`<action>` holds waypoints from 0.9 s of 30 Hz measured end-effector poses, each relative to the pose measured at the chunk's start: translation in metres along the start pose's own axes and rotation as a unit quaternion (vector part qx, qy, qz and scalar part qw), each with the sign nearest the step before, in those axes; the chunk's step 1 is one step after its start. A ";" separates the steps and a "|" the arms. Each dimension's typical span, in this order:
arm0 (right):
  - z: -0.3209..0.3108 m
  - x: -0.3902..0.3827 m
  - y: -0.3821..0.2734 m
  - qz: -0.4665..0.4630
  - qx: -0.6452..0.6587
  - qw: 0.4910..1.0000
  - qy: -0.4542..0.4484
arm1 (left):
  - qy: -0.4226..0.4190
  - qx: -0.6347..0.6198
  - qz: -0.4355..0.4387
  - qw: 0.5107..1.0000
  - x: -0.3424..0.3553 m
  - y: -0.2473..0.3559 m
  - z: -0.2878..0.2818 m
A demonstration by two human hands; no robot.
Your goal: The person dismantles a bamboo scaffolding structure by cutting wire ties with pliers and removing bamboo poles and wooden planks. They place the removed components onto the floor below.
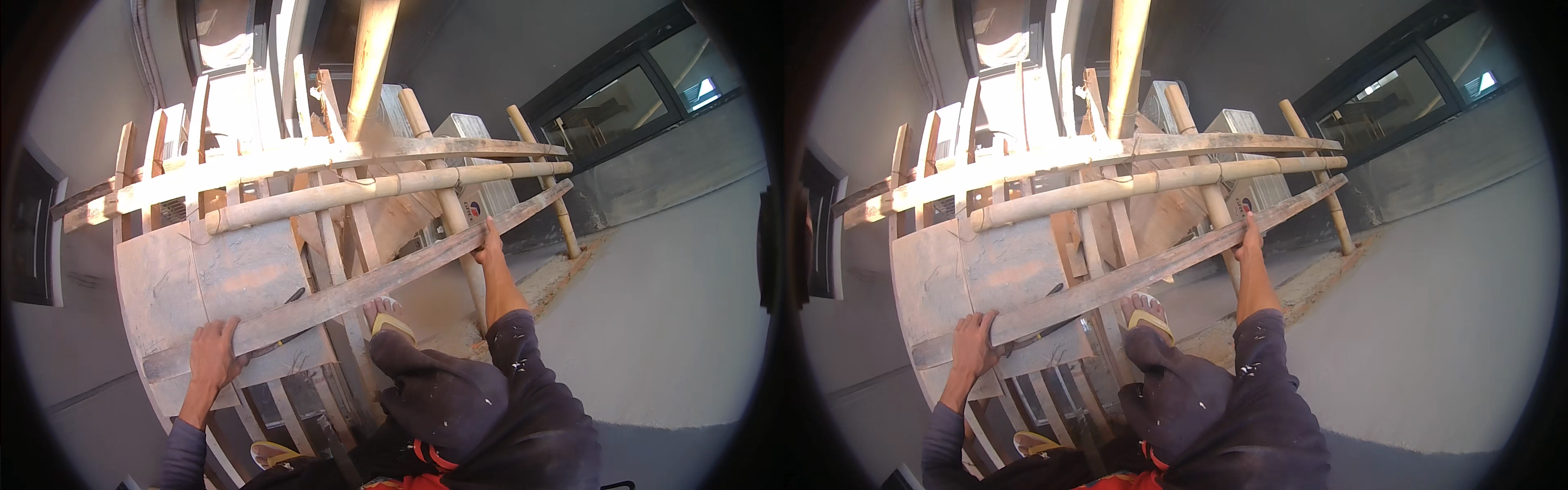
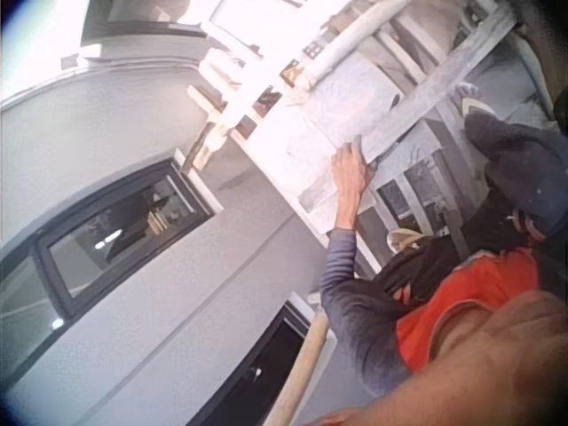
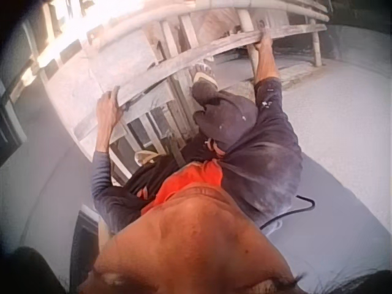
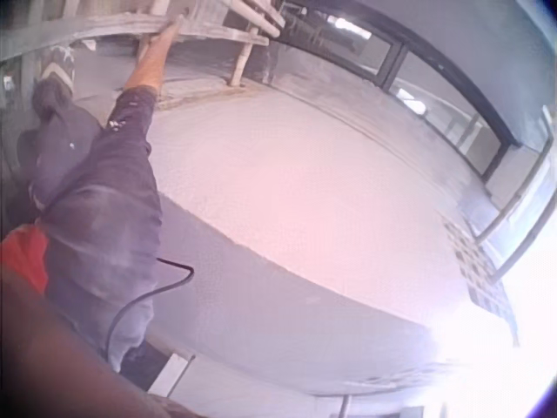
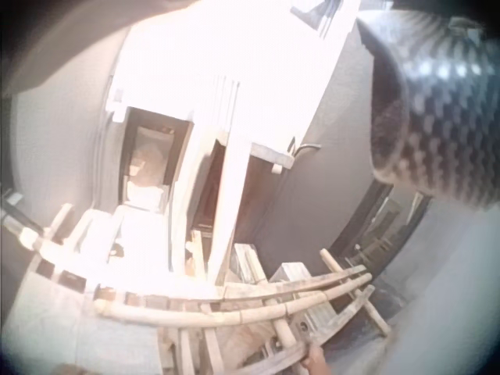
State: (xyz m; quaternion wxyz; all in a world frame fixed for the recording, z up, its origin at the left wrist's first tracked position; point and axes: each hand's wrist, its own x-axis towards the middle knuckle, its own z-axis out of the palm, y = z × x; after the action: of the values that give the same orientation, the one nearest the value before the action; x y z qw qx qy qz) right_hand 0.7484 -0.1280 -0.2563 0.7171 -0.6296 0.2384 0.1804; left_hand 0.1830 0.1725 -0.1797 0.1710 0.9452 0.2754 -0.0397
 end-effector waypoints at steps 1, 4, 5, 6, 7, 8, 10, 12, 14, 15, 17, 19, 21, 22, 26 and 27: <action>0.002 0.003 0.012 -0.004 0.019 1.000 0.008 | -0.012 0.008 -0.007 1.000 -0.005 -0.003 -0.005; -0.054 0.055 -0.035 0.050 0.045 0.998 -0.020 | 0.025 -0.041 0.023 0.999 -0.005 0.005 -0.001; -0.034 0.042 -0.010 0.056 0.049 0.997 -0.015 | 0.027 -0.020 0.014 0.999 -0.017 -0.004 -0.006; -0.001 0.013 0.009 0.067 0.058 0.996 -0.015 | 0.030 0.009 0.003 1.000 -0.030 -0.016 -0.013; 0.020 -0.011 0.010 0.061 0.065 0.996 -0.008 | 0.040 0.026 0.004 0.999 -0.035 -0.024 -0.017; 0.017 -0.013 -0.006 0.034 0.068 0.997 -0.010 | 0.055 0.018 0.011 0.998 -0.031 -0.021 -0.015; 0.019 -0.019 -0.031 -0.002 0.094 0.995 -0.029 | 0.077 0.006 0.020 0.997 -0.028 -0.012 -0.008; 0.032 -0.035 -0.059 -0.044 0.105 0.991 -0.070 | 0.112 -0.006 0.030 0.993 -0.027 -0.011 -0.002; 0.063 -0.073 -0.078 -0.087 0.101 0.982 -0.131 | 0.127 -0.013 0.018 0.992 -0.028 -0.012 -0.001; 0.077 -0.083 -0.091 -0.097 0.107 0.979 -0.146 | 0.125 -0.015 0.004 0.992 -0.030 -0.013 -0.006; 0.113 -0.105 -0.107 -0.111 0.111 0.970 -0.185 | 0.135 -0.022 -0.017 0.991 -0.044 -0.018 -0.016; 0.150 -0.131 -0.112 -0.155 0.119 0.951 -0.240 | 0.158 -0.030 -0.051 0.986 -0.071 -0.027 -0.026; 0.184 -0.175 -0.099 -0.131 0.126 0.944 -0.275 | 0.099 -0.079 -0.134 0.983 -0.118 -0.036 -0.040; 0.182 -0.166 -0.103 -0.120 0.110 0.945 -0.283 | 0.080 -0.110 -0.133 0.982 -0.130 -0.035 -0.047; 0.144 -0.177 -0.183 -0.068 0.059 0.898 -0.431 | 0.040 -0.163 -0.114 0.979 -0.157 -0.032 -0.056; 0.139 -0.167 -0.208 -0.054 0.056 0.869 -0.488 | 0.036 -0.162 -0.122 0.979 -0.162 -0.032 -0.055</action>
State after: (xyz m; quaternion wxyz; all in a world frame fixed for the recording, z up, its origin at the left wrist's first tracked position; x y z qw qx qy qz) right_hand 0.7433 -0.0126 0.0216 0.7850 -0.4316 -0.1666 0.4121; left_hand 0.0278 0.1347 -0.1101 0.3057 0.8649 0.3977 0.0187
